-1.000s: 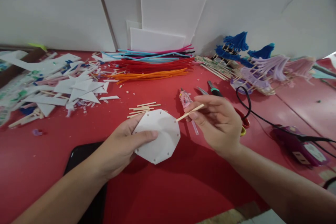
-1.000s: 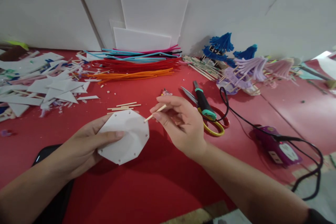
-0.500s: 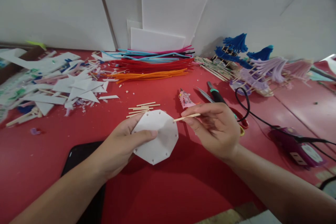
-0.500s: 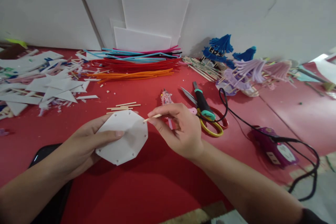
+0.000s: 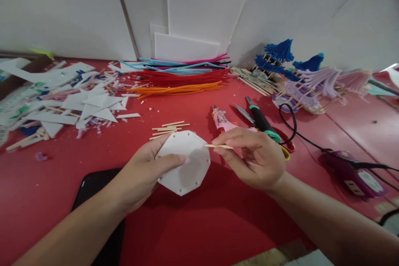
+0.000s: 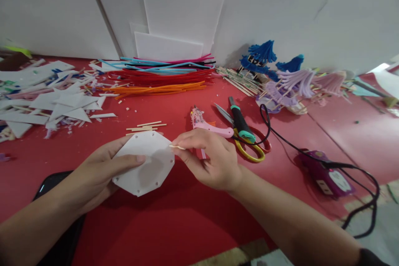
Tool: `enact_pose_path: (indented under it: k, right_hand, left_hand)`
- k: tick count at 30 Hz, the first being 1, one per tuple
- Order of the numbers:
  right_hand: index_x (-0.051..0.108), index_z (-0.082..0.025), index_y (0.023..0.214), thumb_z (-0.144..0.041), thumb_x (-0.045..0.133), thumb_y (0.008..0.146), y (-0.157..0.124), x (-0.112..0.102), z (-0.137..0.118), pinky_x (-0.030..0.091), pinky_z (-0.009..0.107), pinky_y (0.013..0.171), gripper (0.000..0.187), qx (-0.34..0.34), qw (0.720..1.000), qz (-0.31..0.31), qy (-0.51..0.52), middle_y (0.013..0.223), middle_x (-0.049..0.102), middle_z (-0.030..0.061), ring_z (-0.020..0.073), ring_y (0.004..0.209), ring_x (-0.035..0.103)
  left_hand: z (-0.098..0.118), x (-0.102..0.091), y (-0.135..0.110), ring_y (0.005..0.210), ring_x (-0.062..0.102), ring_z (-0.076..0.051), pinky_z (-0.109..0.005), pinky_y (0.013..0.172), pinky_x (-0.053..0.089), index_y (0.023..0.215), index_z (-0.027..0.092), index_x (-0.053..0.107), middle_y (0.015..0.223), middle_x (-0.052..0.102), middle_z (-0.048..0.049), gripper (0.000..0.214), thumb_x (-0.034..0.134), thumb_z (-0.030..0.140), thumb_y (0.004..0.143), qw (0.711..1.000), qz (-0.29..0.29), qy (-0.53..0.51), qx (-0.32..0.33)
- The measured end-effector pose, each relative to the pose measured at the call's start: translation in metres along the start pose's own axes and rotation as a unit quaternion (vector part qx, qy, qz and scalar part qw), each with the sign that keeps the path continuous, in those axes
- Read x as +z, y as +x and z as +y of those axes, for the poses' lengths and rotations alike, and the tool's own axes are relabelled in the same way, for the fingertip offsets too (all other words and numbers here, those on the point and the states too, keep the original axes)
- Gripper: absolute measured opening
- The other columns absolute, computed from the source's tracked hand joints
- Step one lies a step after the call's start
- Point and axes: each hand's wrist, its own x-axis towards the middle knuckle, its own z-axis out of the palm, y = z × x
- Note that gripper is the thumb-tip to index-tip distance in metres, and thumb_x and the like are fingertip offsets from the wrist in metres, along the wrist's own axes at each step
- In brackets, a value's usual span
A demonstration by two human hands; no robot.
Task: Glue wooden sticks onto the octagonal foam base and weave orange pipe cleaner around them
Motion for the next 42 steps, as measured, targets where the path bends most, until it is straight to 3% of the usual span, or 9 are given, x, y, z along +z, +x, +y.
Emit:
enact_pose_path:
  k: [18,23,25,28,31,33,35,38,42]
  right_hand:
    - [0.053,-0.02,0.096,-0.001,0.061,0.078,-0.001,0.001,-0.001,0.058,0.026,0.064,0.027,-0.04,0.996,-0.026,-0.082,0.081,0.07,0.0063,0.0146,0.078,0.069]
    - [0.055,-0.021,0.093,-0.007,0.059,0.082,0.0,0.003,-0.003,0.058,0.027,0.068,0.019,0.006,0.994,-0.033,-0.1,0.082,0.071,0.0042,0.0152,0.076,0.069]
    - [0.056,-0.021,0.092,-0.011,0.06,0.082,-0.001,0.003,-0.003,0.057,0.026,0.069,0.015,0.037,0.991,-0.041,-0.122,0.083,0.071,0.003,0.015,0.077,0.069]
    - [0.059,-0.021,0.087,-0.015,0.063,0.081,-0.001,0.004,-0.001,0.055,0.023,0.067,0.01,0.079,0.981,-0.072,-0.159,0.081,0.072,0.0008,0.0143,0.075,0.069]
    - [0.061,-0.02,0.086,-0.018,0.062,0.083,0.0,0.004,0.002,0.053,0.021,0.064,0.004,0.107,0.973,-0.12,-0.164,0.079,0.071,0.0001,0.013,0.072,0.067]
    - [0.062,-0.019,0.087,-0.019,0.06,0.085,0.0,0.003,0.003,0.052,0.021,0.068,0.003,0.108,0.971,-0.153,-0.151,0.081,0.071,0.0002,0.0119,0.073,0.067]
    - [0.062,-0.019,0.089,-0.019,0.057,0.088,0.0,0.002,0.005,0.051,0.021,0.072,0.006,0.103,0.968,-0.178,-0.142,0.084,0.072,0.0005,0.0115,0.077,0.067]
    - [0.063,-0.018,0.091,-0.02,0.055,0.089,0.0,0.001,0.005,0.05,0.021,0.073,0.009,0.102,0.966,-0.193,-0.14,0.086,0.072,0.0007,0.0112,0.079,0.067]
    - [0.063,-0.017,0.09,-0.019,0.055,0.089,-0.001,0.001,0.005,0.05,0.02,0.072,0.009,0.093,0.965,-0.195,-0.151,0.086,0.073,0.0013,0.0112,0.079,0.067]
  left_hand:
    - [-0.005,-0.005,-0.002,0.065,0.061,-0.011,-0.018,0.054,0.047,0.109,0.022,0.063,0.082,0.07,0.0,0.037,0.071,0.03,0.074,0.997,-0.017,0.067,0.018]
    - [-0.004,-0.003,0.0,0.062,0.06,-0.012,-0.02,0.053,0.046,0.109,0.019,0.061,0.081,0.068,-0.0015,0.037,0.068,0.031,0.075,0.995,-0.026,0.096,0.008]
    - [-0.006,-0.003,0.002,0.07,0.063,-0.015,-0.025,0.058,0.05,0.118,0.021,0.056,0.093,0.068,-0.0039,0.042,0.064,0.032,0.078,0.986,-0.004,0.158,0.047]
    - [-0.012,-0.005,0.004,0.101,0.061,-0.022,-0.035,0.082,0.05,0.127,0.022,0.046,0.12,0.059,-0.0082,0.047,0.056,0.032,0.082,0.935,0.08,0.289,0.19]
    - [-0.016,-0.007,0.004,0.116,0.052,-0.023,-0.041,0.098,0.042,0.126,0.018,0.044,0.125,0.055,-0.0106,0.043,0.053,0.027,0.085,0.828,0.13,0.436,0.328]
    - [-0.016,-0.008,0.002,0.115,0.051,-0.025,-0.044,0.099,0.04,0.119,0.017,0.05,0.12,0.058,-0.0109,0.035,0.052,0.024,0.084,0.746,0.104,0.535,0.383]
    - [-0.016,-0.007,0.0,0.11,0.053,-0.026,-0.044,0.096,0.042,0.111,0.016,0.055,0.114,0.061,-0.0104,0.028,0.052,0.023,0.083,0.69,0.048,0.6,0.401]
    - [-0.017,-0.006,-0.003,0.106,0.055,-0.026,-0.045,0.093,0.045,0.11,0.016,0.056,0.113,0.062,-0.0097,0.03,0.052,0.018,0.081,0.655,-0.011,0.651,0.384]
    - [-0.02,-0.005,-0.005,0.106,0.056,-0.027,-0.045,0.091,0.048,0.116,0.014,0.056,0.115,0.063,-0.0107,0.036,0.051,0.015,0.08,0.631,-0.029,0.678,0.375]
